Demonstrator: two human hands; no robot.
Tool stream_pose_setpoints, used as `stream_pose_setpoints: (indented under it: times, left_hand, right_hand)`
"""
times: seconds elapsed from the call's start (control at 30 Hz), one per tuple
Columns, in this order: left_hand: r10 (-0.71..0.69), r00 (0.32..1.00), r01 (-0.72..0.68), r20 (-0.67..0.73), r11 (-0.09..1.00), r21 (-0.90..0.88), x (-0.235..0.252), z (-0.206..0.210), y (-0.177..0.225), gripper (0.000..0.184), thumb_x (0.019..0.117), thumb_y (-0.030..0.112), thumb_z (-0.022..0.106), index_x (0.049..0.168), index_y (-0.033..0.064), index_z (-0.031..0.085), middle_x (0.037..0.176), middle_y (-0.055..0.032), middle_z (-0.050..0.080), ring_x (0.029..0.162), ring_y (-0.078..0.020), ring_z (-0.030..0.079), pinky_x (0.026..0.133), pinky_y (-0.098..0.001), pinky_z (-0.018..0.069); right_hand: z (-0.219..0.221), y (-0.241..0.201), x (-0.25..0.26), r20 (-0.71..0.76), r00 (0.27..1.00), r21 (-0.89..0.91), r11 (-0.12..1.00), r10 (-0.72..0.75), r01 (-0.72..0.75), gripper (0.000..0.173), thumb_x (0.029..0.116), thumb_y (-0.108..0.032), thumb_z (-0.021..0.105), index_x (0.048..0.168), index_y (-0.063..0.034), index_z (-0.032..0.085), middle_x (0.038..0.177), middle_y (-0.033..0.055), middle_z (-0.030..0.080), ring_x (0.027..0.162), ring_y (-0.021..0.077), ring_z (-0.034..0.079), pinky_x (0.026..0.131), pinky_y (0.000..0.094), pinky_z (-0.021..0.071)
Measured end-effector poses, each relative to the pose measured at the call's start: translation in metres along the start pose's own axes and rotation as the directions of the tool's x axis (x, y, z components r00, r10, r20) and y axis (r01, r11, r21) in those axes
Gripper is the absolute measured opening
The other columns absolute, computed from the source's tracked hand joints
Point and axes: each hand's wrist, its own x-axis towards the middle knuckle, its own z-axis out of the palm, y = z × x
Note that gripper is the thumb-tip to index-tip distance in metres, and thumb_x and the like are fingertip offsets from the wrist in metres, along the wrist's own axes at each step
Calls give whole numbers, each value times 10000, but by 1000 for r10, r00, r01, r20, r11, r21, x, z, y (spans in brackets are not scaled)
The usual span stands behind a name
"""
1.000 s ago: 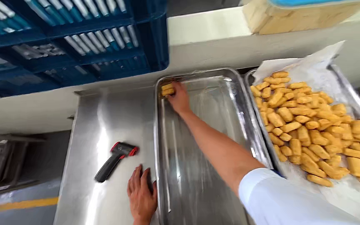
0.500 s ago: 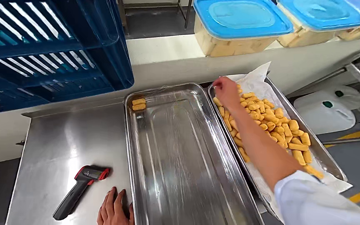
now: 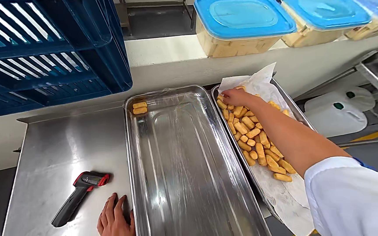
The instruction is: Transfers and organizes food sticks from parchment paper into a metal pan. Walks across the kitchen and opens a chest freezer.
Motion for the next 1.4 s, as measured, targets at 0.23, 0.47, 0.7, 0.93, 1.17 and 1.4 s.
stream_pose_setpoints:
  times: [0.23, 0.47, 0.7, 0.93, 1.17, 1.4]
  left_hand:
    - [-12, 1000, 12, -8, 1000, 4, 1, 1, 0, 626, 978, 517, 331, 1295, 80, 650, 1451, -248, 554, 1407, -411, 468, 1160, -577, 291]
    - [-27, 999, 27, -34, 1000, 5, 6, -2, 6, 600, 946, 480, 357, 1243, 81, 693, 1425, -232, 585, 1364, -413, 520, 1112, -598, 351]
    - [-40, 999, 41, -33, 999, 9, 4, 0, 4, 581, 953, 475, 366, 1252, 104, 698, 1429, -205, 592, 1370, -393, 522, 1124, -581, 357]
    - [-38, 998, 38, -41, 999, 14, 3, 2, 2, 578, 951, 481, 371, 1246, 111, 702, 1426, -196, 597, 1366, -374, 529, 1128, -559, 359]
    - [-30, 999, 31, -41, 999, 16, 3, 2, 2, 577, 950, 474, 365, 1240, 108, 704, 1424, -201, 597, 1362, -389, 527, 1130, -565, 349]
    - [-31, 999, 31, -44, 999, 18, 2, 1, 1, 583, 954, 481, 365, 1241, 104, 703, 1428, -205, 593, 1368, -384, 523, 1131, -566, 348]
  right_hand:
    - [23, -20, 4, -28, 991, -206, 969, 133, -136, 663, 868, -418, 776, 1326, 27, 598, 1333, 282, 583, 1270, 458, 544, 1074, 702, 316]
    - [-14, -87, -25, -316, 944, 195, 980, 91, -29, 614, 894, -151, 767, 1417, 50, 517, 1346, 332, 537, 1167, 536, 584, 923, 733, 470]
    - [50, -262, 51, -232, 940, 102, 955, -251, 280, 604, 895, -77, 722, 1463, -55, 519, 1416, 255, 530, 1216, 470, 593, 924, 639, 528]
    - [95, -278, 70, -490, 856, 290, 895, -165, 339, 561, 933, -105, 723, 1457, -15, 544, 1493, 217, 517, 1370, 389, 516, 1126, 511, 447]
    - [109, -282, 78, -566, 824, 388, 872, -29, 298, 534, 932, -202, 759, 1415, -43, 597, 1411, 198, 594, 1330, 375, 549, 1108, 499, 455]
    - [104, -300, 64, -630, 732, 125, 897, -258, 424, 653, 868, -328, 799, 1441, -97, 588, 1513, 204, 512, 1413, 420, 456, 1136, 605, 374]
